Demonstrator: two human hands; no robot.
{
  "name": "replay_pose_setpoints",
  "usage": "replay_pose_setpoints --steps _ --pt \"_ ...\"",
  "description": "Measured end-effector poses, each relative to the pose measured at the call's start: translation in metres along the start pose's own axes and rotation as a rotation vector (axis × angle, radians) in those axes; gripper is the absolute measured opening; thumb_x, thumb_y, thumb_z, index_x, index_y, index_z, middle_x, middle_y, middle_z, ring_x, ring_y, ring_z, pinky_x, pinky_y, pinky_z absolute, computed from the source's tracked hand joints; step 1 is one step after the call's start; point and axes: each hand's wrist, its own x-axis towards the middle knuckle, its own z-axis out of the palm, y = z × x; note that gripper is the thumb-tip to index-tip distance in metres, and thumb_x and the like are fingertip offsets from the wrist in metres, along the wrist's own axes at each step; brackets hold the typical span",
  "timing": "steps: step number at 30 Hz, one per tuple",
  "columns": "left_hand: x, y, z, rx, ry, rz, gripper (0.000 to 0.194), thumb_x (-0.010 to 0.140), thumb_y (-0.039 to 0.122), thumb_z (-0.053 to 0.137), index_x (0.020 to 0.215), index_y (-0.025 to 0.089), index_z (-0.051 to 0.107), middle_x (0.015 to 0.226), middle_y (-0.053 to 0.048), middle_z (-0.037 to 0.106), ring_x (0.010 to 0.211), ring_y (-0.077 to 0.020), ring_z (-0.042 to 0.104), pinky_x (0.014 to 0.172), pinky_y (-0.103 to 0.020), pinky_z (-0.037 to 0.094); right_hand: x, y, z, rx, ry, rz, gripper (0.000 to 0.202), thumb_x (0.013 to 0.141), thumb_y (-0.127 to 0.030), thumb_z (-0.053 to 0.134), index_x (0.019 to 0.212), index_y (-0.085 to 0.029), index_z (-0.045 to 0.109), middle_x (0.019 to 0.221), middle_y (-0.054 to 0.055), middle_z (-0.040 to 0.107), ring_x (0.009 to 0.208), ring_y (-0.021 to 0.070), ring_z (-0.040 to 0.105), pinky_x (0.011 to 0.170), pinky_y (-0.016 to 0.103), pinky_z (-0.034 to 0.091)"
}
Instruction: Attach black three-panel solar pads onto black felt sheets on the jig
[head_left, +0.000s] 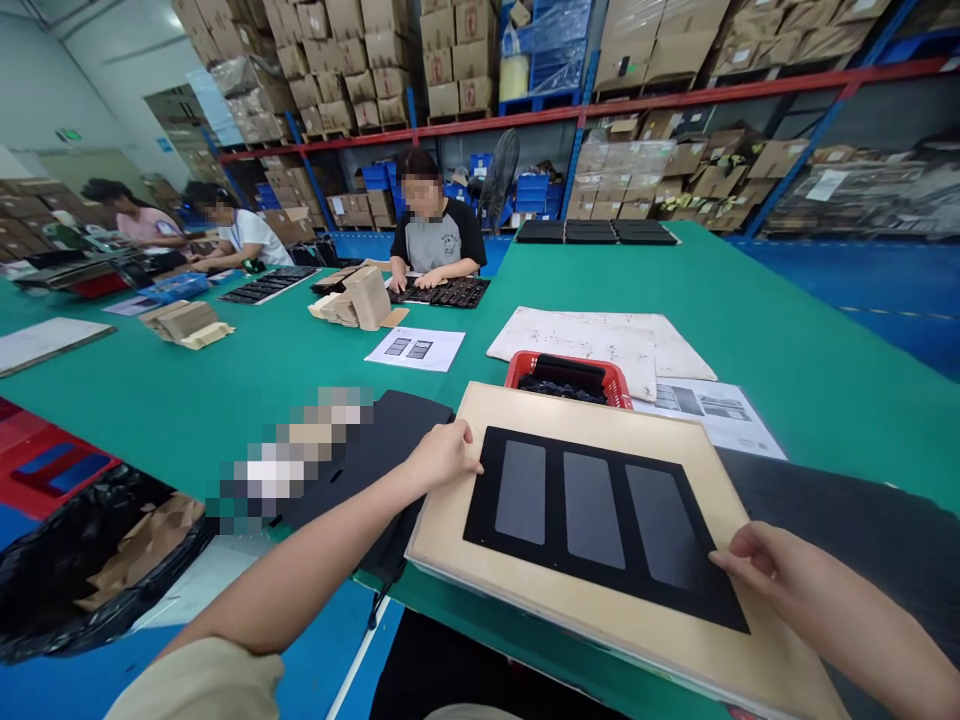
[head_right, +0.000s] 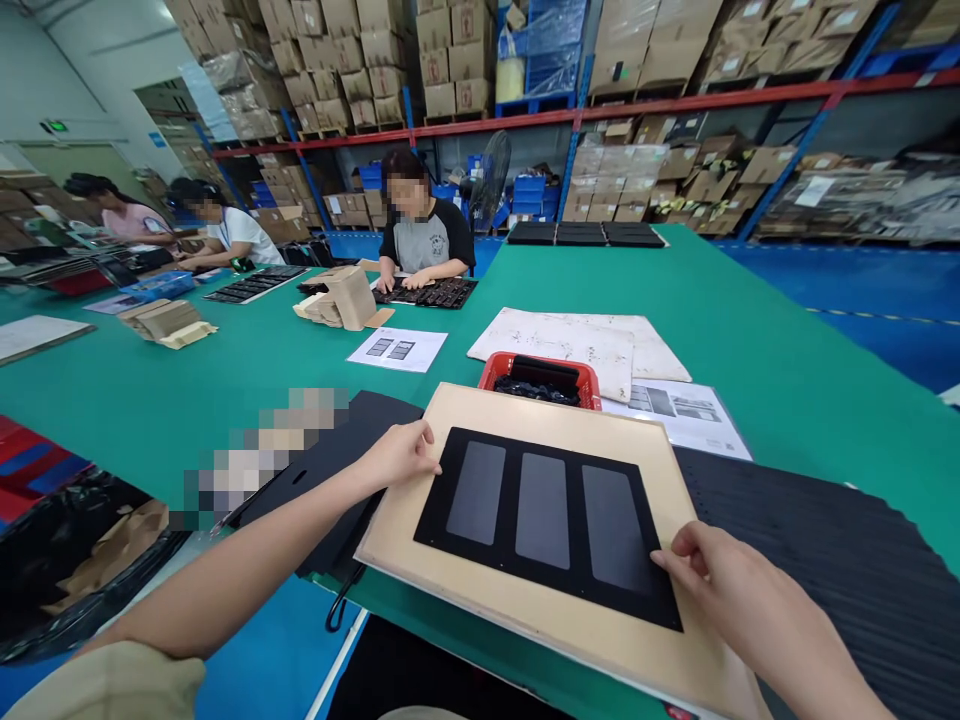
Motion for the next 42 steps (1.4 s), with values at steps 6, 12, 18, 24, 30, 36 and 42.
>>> replay_pose_setpoints --steps 6,12,18,24,30,36,42 --pt "0.017 -0.015 0.002 -0.036 0.071 0.143 0.014 0.080 0.022 0.063 0.094 0.023 0.064 0.098 -0.002 0.055 0.095 -0.0188 0.056 0.082 -0.027 0.043 0.010 -0.036 -0.018 0.106 0.194 -0.210 0.035 0.080 -0.058 0.044 0.076 -0.024 0.053 0.075 0.007 0.063 0.065 0.0227 0.059 0.055 0.032 0.042" --pt "0.021 -0.019 0.007 -0.011 0.044 0.225 0.010 0.084 0.017 0.054 0.079 0.020 0.062 0.089 -0.004 0.057 0.097 -0.0215 0.052 0.085 -0.031 0.042 0.026 -0.119 -0.020 0.114 0.162 -0.483 0.017 0.088 -0.036 0.048 0.079 -0.023 0.053 0.082 0.004 0.063 0.075 0.0209 0.059 0.065 0.032 0.043" --pt "0.018 -0.019 0.007 0.042 0.040 0.248 0.012 0.086 0.019 0.049 0.082 0.021 0.060 0.092 -0.004 0.057 0.095 -0.0219 0.050 0.083 -0.032 0.041 0.054 -0.191 0.017 0.065 0.132 -0.749 0.016 0.091 -0.014 0.046 0.099 -0.017 0.060 0.097 0.006 0.061 0.092 0.0193 0.058 0.081 0.029 0.044" --pt "0.018 -0.019 0.007 0.063 0.019 0.257 0.013 0.088 0.017 0.045 0.084 0.021 0.057 0.096 -0.004 0.056 0.097 -0.0211 0.049 0.083 -0.031 0.041 0.058 -0.218 0.047 -0.405 0.253 -0.731 0.038 0.092 -0.006 0.037 0.123 -0.015 0.056 0.103 0.010 0.059 0.092 0.0238 0.055 0.076 0.035 0.044" --pt "0.013 -0.012 0.006 0.097 0.059 0.255 0.016 0.089 0.016 0.042 0.085 0.019 0.057 0.095 -0.005 0.056 0.093 -0.0200 0.049 0.083 -0.031 0.040 0.058 -0.229 0.049 -0.470 0.317 -0.732 0.034 0.091 -0.008 0.038 0.117 -0.011 0.060 0.111 0.013 0.060 0.101 0.0259 0.054 0.083 0.039 0.044" --pt "-0.014 -0.005 0.022 0.191 0.195 0.299 0.022 0.093 0.013 0.042 0.101 0.023 0.059 0.107 -0.002 0.060 0.098 -0.0192 0.051 0.083 -0.031 0.039 0.093 -0.223 0.075 -0.311 0.400 -0.867 0.037 0.087 -0.002 0.039 0.115 -0.007 0.062 0.123 0.016 0.060 0.118 0.0247 0.051 0.103 0.039 0.035" --pt "-0.002 -0.019 0.043 0.407 0.217 0.359 0.019 0.091 0.016 0.048 0.106 0.022 0.058 0.109 -0.003 0.061 0.097 -0.0219 0.052 0.077 -0.033 0.040 0.116 -0.225 0.090 -0.332 0.550 -0.911 0.032 0.078 -0.001 0.044 0.100 -0.012 0.065 0.089 0.011 0.066 0.089 0.0249 0.062 0.102 0.044 0.036"
